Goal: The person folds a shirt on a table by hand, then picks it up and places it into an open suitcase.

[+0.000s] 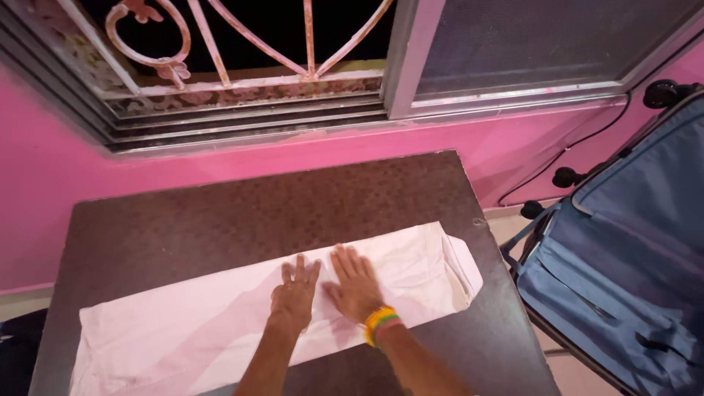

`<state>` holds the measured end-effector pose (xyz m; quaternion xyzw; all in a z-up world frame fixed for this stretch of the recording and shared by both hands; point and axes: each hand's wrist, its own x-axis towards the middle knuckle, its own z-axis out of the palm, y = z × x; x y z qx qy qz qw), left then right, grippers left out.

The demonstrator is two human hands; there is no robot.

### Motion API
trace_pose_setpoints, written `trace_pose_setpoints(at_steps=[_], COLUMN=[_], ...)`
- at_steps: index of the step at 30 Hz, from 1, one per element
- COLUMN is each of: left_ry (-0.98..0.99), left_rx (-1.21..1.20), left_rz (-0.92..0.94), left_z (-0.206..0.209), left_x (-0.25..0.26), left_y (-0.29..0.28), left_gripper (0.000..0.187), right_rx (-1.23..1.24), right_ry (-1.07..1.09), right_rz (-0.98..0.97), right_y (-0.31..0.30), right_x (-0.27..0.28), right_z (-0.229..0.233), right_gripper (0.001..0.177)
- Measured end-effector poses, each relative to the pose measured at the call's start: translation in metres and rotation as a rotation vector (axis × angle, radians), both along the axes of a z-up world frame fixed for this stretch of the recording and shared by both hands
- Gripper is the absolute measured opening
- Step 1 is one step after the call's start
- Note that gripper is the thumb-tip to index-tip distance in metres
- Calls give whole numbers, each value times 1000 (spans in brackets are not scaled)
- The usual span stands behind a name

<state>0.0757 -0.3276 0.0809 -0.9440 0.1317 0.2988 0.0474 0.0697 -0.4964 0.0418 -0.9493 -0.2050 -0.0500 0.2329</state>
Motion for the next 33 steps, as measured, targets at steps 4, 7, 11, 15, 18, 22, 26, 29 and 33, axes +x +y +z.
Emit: trace_pose_setpoints(at_steps=[4, 7, 11, 15, 18, 22, 26, 29, 33], left_ry=[-170, -81, -42, -147, -186, -52, -77, -77, -130], left_rx=[-103, -75, -63, -109, -99, -28, -75, -100, -171], left_rz=[0, 19, 30, 9, -3, -43, -35, -28, 22], left_z=[-8, -1, 2, -23, -24, -4, 7, 2, -29], left_x=[0, -3, -1, 2, 8, 6, 2, 0, -9], left_y=[3, 2, 0, 0, -5, -5, 4, 10, 16], left_gripper=[129, 130, 128, 126, 120, 142, 145, 144, 123], right_rx=[-29, -150, -241, -396, 36, 52, 6, -105, -149], right_ry=[-77, -83, -49, -141, -441, 39, -136, -91, -144], right_rz=[-133, -297, -269, -560, -304, -64, -143, -213, -360], right_y=[-78, -127, -177, -135, -50, 4, -47, -101, -138], right_x=[-2, 5, 12, 28, 14, -25, -43, -43, -46], right_z=[-5, -9, -23, -60, -67, -31, -10, -8, -21], right_gripper=[78, 76, 76, 74, 66, 65, 62, 64, 73])
